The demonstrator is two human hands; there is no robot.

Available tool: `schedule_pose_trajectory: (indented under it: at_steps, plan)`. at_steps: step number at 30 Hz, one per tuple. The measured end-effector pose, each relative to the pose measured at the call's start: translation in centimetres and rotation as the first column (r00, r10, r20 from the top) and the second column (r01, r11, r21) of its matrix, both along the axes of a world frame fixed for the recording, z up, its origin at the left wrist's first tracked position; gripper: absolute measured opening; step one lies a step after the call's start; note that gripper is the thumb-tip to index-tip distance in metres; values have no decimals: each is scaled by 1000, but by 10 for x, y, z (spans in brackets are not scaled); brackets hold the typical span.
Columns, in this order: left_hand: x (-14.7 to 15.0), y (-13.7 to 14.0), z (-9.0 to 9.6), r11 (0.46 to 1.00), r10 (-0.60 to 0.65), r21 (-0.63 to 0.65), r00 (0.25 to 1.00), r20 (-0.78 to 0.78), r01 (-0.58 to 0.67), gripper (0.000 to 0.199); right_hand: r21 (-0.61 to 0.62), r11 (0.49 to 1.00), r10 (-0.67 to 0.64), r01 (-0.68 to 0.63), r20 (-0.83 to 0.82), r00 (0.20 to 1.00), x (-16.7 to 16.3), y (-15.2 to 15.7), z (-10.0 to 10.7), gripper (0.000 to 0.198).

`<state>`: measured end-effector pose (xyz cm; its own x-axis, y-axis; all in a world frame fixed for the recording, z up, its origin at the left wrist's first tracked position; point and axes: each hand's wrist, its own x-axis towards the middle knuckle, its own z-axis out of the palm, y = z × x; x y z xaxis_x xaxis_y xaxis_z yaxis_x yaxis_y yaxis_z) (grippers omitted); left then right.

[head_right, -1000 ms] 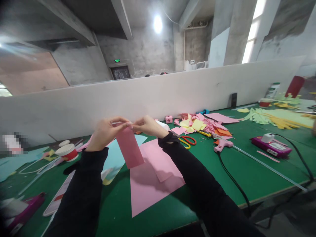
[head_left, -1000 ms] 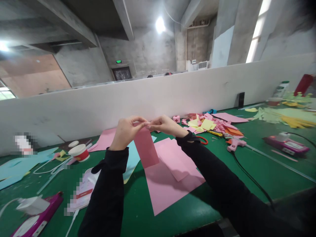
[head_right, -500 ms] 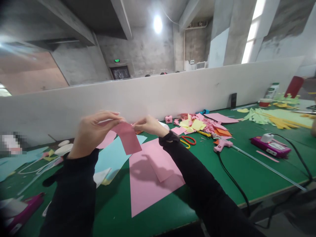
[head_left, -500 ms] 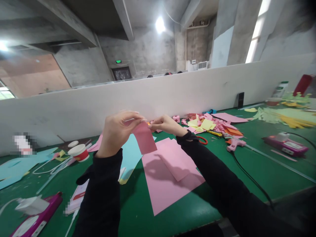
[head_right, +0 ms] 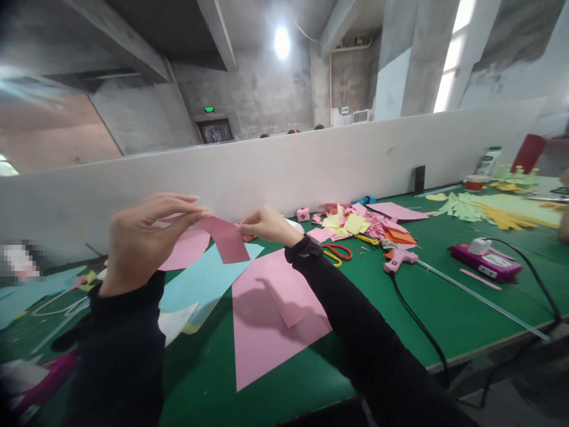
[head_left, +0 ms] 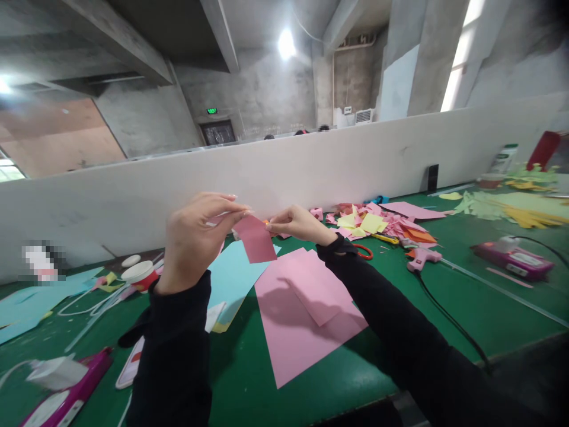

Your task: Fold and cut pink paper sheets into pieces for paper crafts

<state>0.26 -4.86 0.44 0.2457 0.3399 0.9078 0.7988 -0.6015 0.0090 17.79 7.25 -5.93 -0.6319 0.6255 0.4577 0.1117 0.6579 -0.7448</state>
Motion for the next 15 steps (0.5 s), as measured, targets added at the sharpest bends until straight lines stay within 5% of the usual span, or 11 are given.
schedule_pose_trajectory:
  at_steps: [9,12,15]
  plan:
    - [9,-32,11,1000,5,-19,964,267,0,3,88,954,-300,288,179,937,7,41,-34,23]
    - [7,-28,10,997,45,-70,973,226,-30,5,81,952,-304,294,186,934,14,42,-31,26]
    - [4,-16,6,985,111,-151,981,161,-87,8,-24,988,-147,153,167,975,18,26,-15,33]
